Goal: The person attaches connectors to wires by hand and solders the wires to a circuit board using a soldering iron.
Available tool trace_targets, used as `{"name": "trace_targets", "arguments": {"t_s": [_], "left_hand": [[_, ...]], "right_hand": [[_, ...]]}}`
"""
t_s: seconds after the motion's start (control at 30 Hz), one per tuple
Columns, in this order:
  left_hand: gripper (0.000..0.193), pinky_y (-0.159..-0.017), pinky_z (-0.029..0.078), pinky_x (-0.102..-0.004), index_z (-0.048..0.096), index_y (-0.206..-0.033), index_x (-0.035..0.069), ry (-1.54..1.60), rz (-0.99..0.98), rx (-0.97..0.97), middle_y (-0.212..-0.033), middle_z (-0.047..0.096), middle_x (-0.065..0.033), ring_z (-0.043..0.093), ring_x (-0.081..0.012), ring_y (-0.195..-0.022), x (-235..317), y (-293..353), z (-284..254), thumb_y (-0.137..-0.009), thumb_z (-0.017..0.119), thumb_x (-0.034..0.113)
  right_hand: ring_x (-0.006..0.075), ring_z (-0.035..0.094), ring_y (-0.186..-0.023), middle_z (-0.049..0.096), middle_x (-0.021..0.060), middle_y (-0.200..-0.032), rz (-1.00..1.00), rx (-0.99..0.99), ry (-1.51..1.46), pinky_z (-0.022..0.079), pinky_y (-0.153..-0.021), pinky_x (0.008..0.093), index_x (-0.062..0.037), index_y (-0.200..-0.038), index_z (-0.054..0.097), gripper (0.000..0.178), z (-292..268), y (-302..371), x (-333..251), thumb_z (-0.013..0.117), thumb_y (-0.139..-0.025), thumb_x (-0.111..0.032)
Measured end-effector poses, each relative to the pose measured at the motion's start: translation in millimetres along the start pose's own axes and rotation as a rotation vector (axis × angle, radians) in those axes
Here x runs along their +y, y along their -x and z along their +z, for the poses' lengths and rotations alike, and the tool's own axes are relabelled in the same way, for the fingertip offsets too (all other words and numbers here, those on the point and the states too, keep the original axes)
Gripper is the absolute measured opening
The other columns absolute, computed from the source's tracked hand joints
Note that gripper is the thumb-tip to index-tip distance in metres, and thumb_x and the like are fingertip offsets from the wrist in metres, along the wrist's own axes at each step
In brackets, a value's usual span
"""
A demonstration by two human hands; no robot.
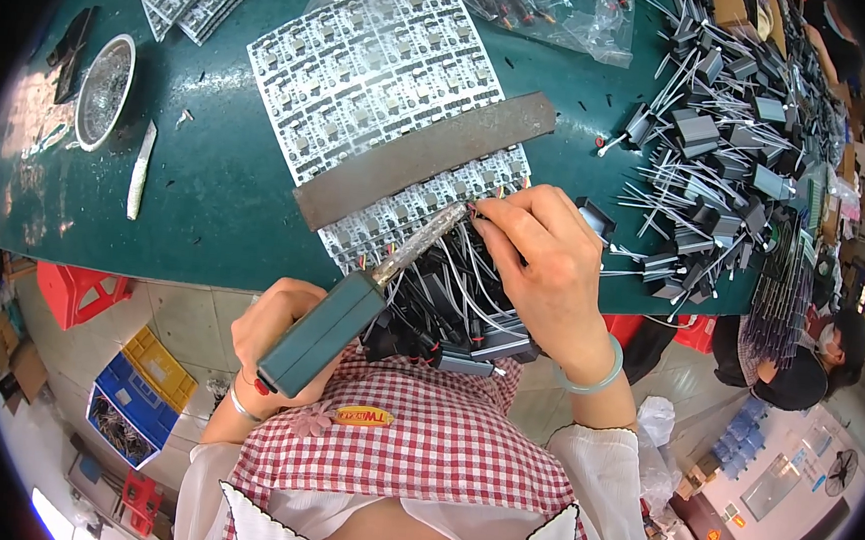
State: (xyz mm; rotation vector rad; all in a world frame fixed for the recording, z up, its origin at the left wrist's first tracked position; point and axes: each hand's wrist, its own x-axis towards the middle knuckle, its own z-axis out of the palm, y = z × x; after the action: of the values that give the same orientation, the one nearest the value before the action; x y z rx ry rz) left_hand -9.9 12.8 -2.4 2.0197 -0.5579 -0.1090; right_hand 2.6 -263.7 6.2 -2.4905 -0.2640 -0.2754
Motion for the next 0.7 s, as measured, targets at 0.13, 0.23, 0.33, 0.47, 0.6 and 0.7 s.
{"name": "trace_targets", "arguments": {"t_s": [0.13, 0.23, 0.33, 0.47, 0.6, 0.7], "left_hand": [[0.021, -0.062, 0.053, -0.0336, 0.068, -0.094, -0.005, -0.054, 0.034, 0.0, -0.088, 0.067, -0.0167, 0.068, -0.028, -0.072, 2.8, 1.6, -4.1, -0.074, 0.074, -0.002], [0.024, -0.066, 0.054, -0.0338, 0.069, -0.099, -0.004, -0.038, 0.0, 0.02, -0.092, 0.068, -0.0173, 0.069, -0.0285, -0.076, 5.8, 1.8, -5.0, -0.075, 0.074, -0.002], [0.026, -0.068, 0.055, -0.0336, 0.069, -0.101, -0.005, -0.022, -0.006, 0.006, -0.095, 0.069, -0.0178, 0.069, -0.0292, -0.078, 4.2, 2.2, -4.2, -0.076, 0.073, -0.002], [0.025, -0.069, 0.055, -0.0338, 0.069, -0.101, -0.005, -0.013, -0.026, 0.008, -0.094, 0.069, -0.0179, 0.07, -0.0294, -0.079, 1.9, 4.7, -3.1, -0.076, 0.073, -0.003], [0.024, -0.068, 0.055, -0.0339, 0.069, -0.099, -0.006, -0.02, 0.004, 0.02, -0.091, 0.069, -0.0176, 0.07, -0.0289, -0.078, 2.0, 3.8, -2.6, -0.075, 0.074, -0.004], [0.023, -0.067, 0.055, -0.0338, 0.068, -0.097, -0.005, -0.005, -0.017, 0.018, -0.09, 0.068, -0.0174, 0.069, -0.0285, -0.077, 3.2, 3.7, -2.6, -0.074, 0.074, -0.004]], "right_hand": [[0.0248, 0.06, -0.075, 0.059, 0.0074, -0.084, -0.008, 0.003, 0.001, 0.05, -0.064, 0.0363, -0.0017, -0.096, 0.07, 0.021, 1.7, 1.1, 1.9, 0.077, -0.077, 0.001], [0.0248, 0.06, -0.076, 0.059, 0.0074, -0.084, -0.006, 0.002, 0.0, 0.05, -0.064, 0.0362, -0.002, -0.096, 0.07, 0.021, 1.7, 0.1, 0.5, 0.077, -0.077, 0.001], [0.0248, 0.06, -0.075, 0.059, 0.0073, -0.084, 0.002, 0.002, 0.002, 0.05, -0.064, 0.0362, -0.0024, -0.095, 0.07, 0.02, 0.2, -0.1, -0.4, 0.077, -0.077, 0.001], [0.0249, 0.06, -0.075, 0.059, 0.0073, -0.084, -0.002, 0.012, -0.01, 0.05, -0.064, 0.0363, -0.0027, -0.096, 0.07, 0.02, 2.2, 0.9, 1.5, 0.077, -0.077, 0.0], [0.0253, 0.061, -0.075, 0.06, 0.0074, -0.084, -0.016, 0.025, -0.023, 0.05, -0.064, 0.0363, -0.0029, -0.096, 0.069, 0.02, 2.4, 0.7, 2.4, 0.077, -0.077, 0.001], [0.0257, 0.061, -0.075, 0.06, 0.0075, -0.084, -0.022, 0.022, -0.017, 0.051, -0.065, 0.0365, -0.0029, -0.096, 0.069, 0.02, 2.5, 0.1, 1.8, 0.077, -0.077, 0.001]]}}
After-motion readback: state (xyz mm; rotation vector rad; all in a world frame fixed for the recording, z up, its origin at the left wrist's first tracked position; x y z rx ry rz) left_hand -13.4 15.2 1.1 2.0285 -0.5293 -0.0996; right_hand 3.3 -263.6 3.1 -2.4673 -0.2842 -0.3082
